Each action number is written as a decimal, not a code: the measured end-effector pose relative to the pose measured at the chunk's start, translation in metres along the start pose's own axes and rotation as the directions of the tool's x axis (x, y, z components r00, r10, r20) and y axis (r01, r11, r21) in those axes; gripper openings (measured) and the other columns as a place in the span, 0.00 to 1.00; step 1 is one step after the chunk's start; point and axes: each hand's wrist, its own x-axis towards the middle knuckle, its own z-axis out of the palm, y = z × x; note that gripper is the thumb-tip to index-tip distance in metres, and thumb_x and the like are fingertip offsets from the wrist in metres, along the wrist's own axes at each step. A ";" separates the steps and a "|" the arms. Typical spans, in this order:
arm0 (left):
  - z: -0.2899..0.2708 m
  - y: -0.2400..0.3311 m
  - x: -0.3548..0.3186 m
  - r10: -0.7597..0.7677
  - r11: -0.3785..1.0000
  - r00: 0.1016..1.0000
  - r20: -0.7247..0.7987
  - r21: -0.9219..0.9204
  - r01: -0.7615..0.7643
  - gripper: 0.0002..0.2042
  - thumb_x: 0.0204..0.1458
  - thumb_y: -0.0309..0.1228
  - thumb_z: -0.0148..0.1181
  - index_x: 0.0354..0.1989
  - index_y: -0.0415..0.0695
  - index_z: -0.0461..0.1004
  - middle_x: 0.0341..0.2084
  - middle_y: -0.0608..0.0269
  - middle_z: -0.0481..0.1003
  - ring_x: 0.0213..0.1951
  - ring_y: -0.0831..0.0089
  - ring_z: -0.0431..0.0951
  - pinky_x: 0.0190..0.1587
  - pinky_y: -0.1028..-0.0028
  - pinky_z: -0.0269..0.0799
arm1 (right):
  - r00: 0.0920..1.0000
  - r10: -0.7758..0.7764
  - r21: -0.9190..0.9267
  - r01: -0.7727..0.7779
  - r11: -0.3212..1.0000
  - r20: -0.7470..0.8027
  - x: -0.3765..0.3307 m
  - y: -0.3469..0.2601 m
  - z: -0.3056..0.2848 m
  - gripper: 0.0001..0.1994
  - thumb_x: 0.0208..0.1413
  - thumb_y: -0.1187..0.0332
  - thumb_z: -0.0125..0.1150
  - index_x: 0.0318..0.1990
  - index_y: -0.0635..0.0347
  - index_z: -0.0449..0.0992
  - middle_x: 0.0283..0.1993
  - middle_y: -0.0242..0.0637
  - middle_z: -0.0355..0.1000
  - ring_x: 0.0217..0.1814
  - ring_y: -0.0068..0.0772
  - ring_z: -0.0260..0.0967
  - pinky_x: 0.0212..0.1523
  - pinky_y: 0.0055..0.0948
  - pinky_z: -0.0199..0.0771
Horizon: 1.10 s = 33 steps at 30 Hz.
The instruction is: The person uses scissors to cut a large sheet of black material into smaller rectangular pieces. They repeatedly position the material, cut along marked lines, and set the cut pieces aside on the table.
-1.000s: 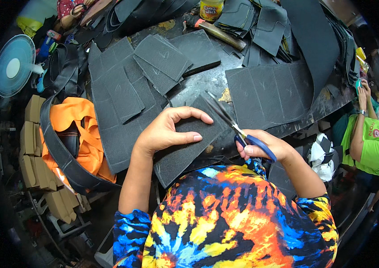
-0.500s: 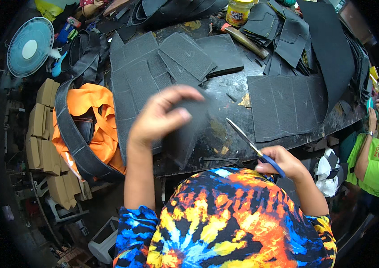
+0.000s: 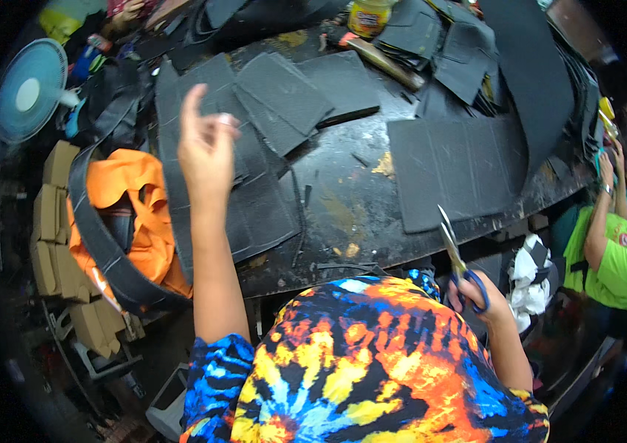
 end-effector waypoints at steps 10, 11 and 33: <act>0.167 0.054 -0.099 -0.179 0.620 0.632 0.755 -0.412 0.668 0.27 0.52 0.27 0.68 0.62 0.42 0.69 0.51 0.61 0.74 0.53 0.74 0.72 0.55 0.77 0.69 | 0.995 -0.059 -0.115 0.050 0.992 -0.080 0.006 -0.019 0.036 0.11 0.58 0.62 0.67 0.35 0.57 0.72 0.28 0.24 0.68 0.29 0.14 0.64 0.32 0.19 0.68; 0.171 0.052 -0.101 -0.218 0.602 0.645 0.733 -0.419 0.680 0.25 0.47 0.23 0.71 0.56 0.39 0.74 0.51 0.61 0.74 0.53 0.72 0.72 0.59 0.74 0.66 | 0.996 -0.072 -0.062 0.069 0.996 -0.047 0.004 -0.019 0.037 0.13 0.60 0.59 0.64 0.38 0.58 0.71 0.32 0.25 0.68 0.33 0.15 0.64 0.37 0.20 0.68; 0.170 0.062 -0.122 -0.056 0.859 0.817 0.573 -0.390 0.332 0.25 0.46 0.20 0.67 0.56 0.37 0.71 0.52 0.58 0.73 0.58 0.70 0.70 0.64 0.71 0.60 | 0.988 -0.043 0.134 0.063 0.989 -0.147 0.029 -0.041 0.051 0.15 0.58 0.57 0.66 0.35 0.59 0.73 0.25 0.27 0.70 0.26 0.16 0.67 0.30 0.18 0.68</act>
